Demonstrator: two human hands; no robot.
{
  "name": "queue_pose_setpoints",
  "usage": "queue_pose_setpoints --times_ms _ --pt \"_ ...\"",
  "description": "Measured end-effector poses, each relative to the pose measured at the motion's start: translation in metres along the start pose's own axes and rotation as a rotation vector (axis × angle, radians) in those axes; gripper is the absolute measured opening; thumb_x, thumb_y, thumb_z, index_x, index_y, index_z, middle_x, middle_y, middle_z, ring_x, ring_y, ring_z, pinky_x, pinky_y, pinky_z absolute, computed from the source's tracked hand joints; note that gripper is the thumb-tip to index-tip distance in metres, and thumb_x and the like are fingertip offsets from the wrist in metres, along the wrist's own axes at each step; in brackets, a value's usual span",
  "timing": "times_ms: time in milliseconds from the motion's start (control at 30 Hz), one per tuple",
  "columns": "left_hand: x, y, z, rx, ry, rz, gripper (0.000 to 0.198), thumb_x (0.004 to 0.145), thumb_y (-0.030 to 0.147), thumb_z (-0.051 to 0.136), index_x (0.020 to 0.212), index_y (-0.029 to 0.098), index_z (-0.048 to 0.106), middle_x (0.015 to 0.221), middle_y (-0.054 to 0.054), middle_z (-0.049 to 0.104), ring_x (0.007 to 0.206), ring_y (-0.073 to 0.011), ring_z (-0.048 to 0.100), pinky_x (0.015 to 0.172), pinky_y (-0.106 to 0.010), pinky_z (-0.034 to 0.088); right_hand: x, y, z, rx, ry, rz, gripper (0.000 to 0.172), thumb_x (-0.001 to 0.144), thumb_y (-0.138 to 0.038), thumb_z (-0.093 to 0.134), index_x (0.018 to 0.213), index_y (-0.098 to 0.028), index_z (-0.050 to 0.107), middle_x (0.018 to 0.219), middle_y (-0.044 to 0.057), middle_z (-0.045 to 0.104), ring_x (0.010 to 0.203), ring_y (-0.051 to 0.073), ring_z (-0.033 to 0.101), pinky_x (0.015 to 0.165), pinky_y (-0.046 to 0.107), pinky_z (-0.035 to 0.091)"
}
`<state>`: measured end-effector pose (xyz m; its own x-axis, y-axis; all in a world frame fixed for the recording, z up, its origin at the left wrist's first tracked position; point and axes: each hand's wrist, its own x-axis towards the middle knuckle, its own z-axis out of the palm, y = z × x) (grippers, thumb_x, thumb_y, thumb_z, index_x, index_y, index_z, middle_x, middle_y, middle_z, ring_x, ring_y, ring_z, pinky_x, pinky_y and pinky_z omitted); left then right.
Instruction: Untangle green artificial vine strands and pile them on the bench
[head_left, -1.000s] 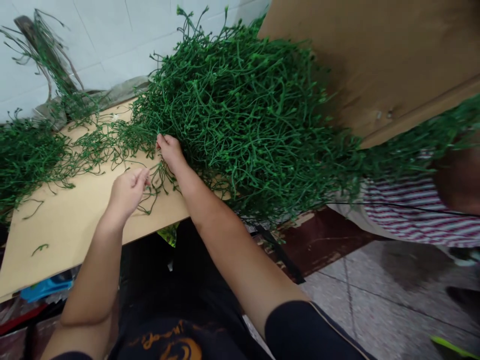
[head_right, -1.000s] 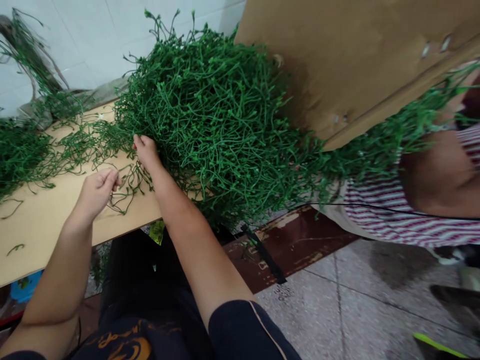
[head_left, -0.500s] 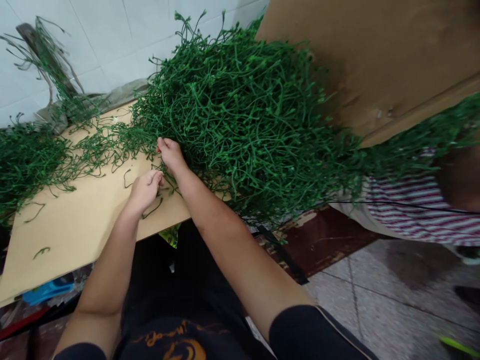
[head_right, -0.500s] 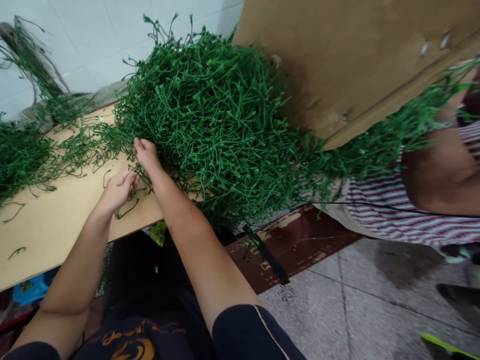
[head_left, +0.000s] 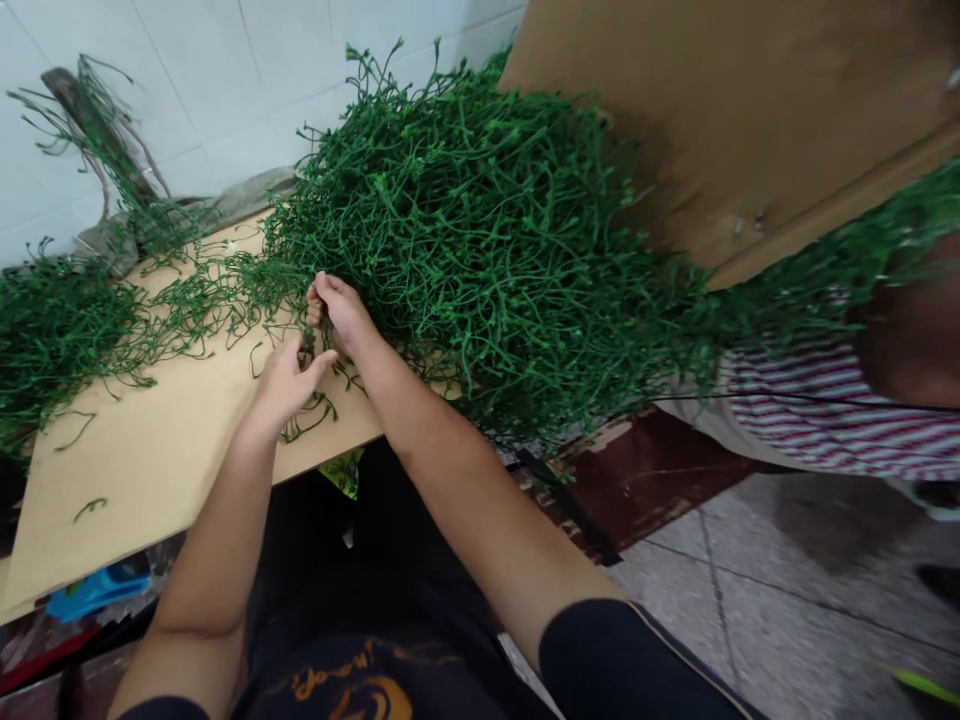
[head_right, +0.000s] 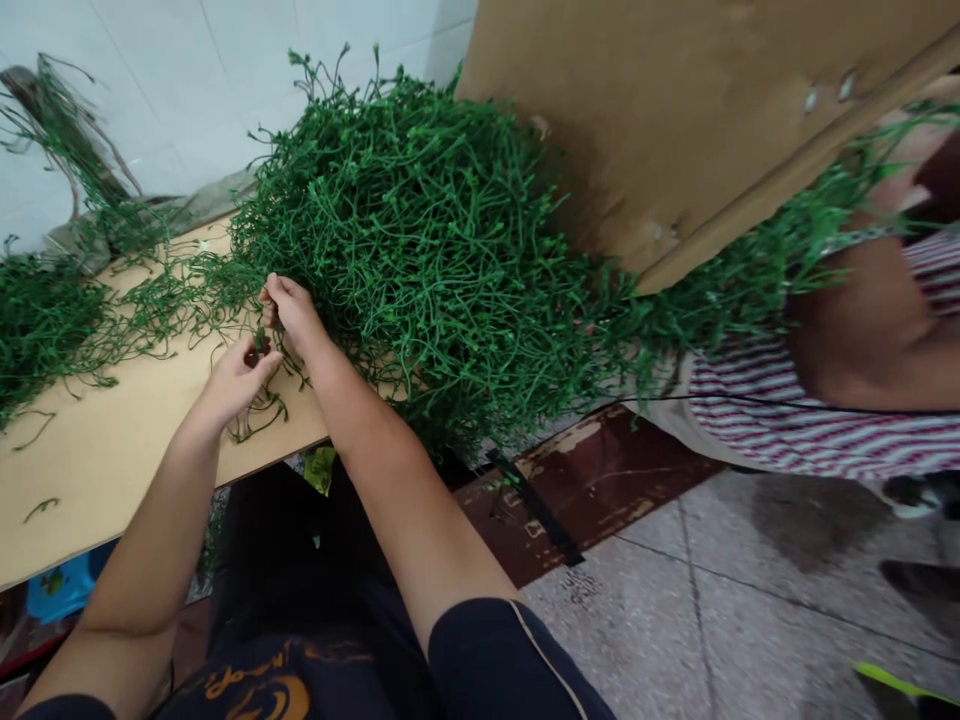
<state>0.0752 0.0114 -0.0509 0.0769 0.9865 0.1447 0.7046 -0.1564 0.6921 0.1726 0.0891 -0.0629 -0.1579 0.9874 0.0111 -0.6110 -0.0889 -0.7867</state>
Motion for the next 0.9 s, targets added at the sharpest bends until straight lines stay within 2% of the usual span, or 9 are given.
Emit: queue_pose_setpoints --times_ms 100,200,300,433,533,600,667,767,900 --pt "0.010 0.003 0.017 0.012 0.068 -0.025 0.018 0.073 0.034 0.058 0.078 0.018 0.052 0.071 -0.003 0.055 0.069 -0.0172 0.050 0.066 -0.029 0.038 -0.002 -0.002 -0.001 0.084 -0.016 -0.021 0.027 0.086 -0.034 0.048 0.066 -0.017 0.042 0.058 -0.007 0.042 0.046 0.001 0.039 0.049 0.015 0.034" --pt "0.012 0.005 0.018 0.046 0.108 -0.098 0.013 0.079 0.028 0.047 0.069 0.019 0.048 0.061 0.000 0.047 0.062 -0.0160 0.046 0.062 -0.028 0.035 0.000 0.000 -0.004 0.132 -0.017 -0.031 0.026 0.086 -0.034 0.048 0.067 -0.017 0.044 0.060 -0.007 0.045 0.049 0.001 0.042 0.052 0.015 0.037" --pt "0.004 0.006 0.011 -0.003 0.026 -0.091 0.021 0.082 0.029 0.042 0.064 0.020 0.045 0.053 0.002 0.040 0.055 -0.0136 0.041 0.057 -0.026 0.032 0.001 0.000 -0.005 0.092 0.021 0.038 0.029 0.087 -0.036 0.048 0.065 -0.017 0.042 0.055 -0.007 0.042 0.045 0.002 0.041 0.050 0.016 0.036" --pt "-0.022 0.016 0.001 -0.077 -0.075 -0.053 0.025 0.084 0.030 0.037 0.063 0.019 0.044 0.054 0.002 0.040 0.054 -0.0122 0.040 0.056 -0.025 0.032 0.003 -0.005 -0.003 0.042 0.133 0.182 0.032 0.091 -0.031 0.039 0.062 -0.018 0.038 0.044 -0.009 0.035 0.038 0.002 0.036 0.043 0.015 0.031" --pt "-0.046 0.029 -0.009 -0.068 -0.201 0.058 0.027 0.085 0.031 0.036 0.061 0.019 0.042 0.056 0.002 0.041 0.055 -0.0117 0.040 0.057 -0.025 0.033 0.006 -0.009 -0.003 0.139 0.269 0.197 0.030 0.092 -0.025 0.037 0.063 -0.018 0.034 0.043 -0.011 0.030 0.034 0.001 0.031 0.041 0.014 0.027" --pt "-0.054 0.035 -0.018 -0.063 -0.218 0.101 0.029 0.085 0.033 0.037 0.061 0.019 0.043 0.057 0.002 0.042 0.055 -0.0113 0.040 0.056 -0.025 0.033 0.007 -0.011 -0.004 0.183 0.308 0.185 0.028 0.091 -0.022 0.038 0.064 -0.018 0.033 0.044 -0.011 0.031 0.033 0.000 0.030 0.039 0.014 0.025" --pt "-0.051 0.033 -0.024 -0.036 -0.134 0.043 0.028 0.084 0.035 0.038 0.063 0.019 0.046 0.056 0.002 0.041 0.054 -0.0112 0.039 0.055 -0.025 0.032 0.006 -0.013 -0.004 0.220 0.270 0.172 0.025 0.091 -0.020 0.038 0.066 -0.018 0.034 0.045 -0.011 0.034 0.034 0.001 0.031 0.038 0.014 0.025" --pt "-0.034 0.017 -0.024 -0.005 -0.044 -0.076 0.022 0.081 0.035 0.044 0.066 0.019 0.047 0.057 0.003 0.041 0.055 -0.0110 0.037 0.055 -0.025 0.031 0.000 -0.015 -0.003 0.323 0.126 0.158 0.022 0.091 -0.019 0.036 0.069 -0.018 0.037 0.049 -0.010 0.039 0.038 0.001 0.038 0.040 0.014 0.030" --pt "-0.009 -0.004 -0.013 -0.103 0.010 -0.066 0.021 0.075 0.038 0.053 0.070 0.019 0.047 0.064 0.002 0.046 0.059 -0.0120 0.039 0.058 -0.025 0.032 -0.010 -0.018 -0.003 0.385 -0.047 0.209 0.024 0.092 -0.026 0.037 0.069 -0.017 0.038 0.054 -0.008 0.041 0.045 0.001 0.042 0.044 0.013 0.034"
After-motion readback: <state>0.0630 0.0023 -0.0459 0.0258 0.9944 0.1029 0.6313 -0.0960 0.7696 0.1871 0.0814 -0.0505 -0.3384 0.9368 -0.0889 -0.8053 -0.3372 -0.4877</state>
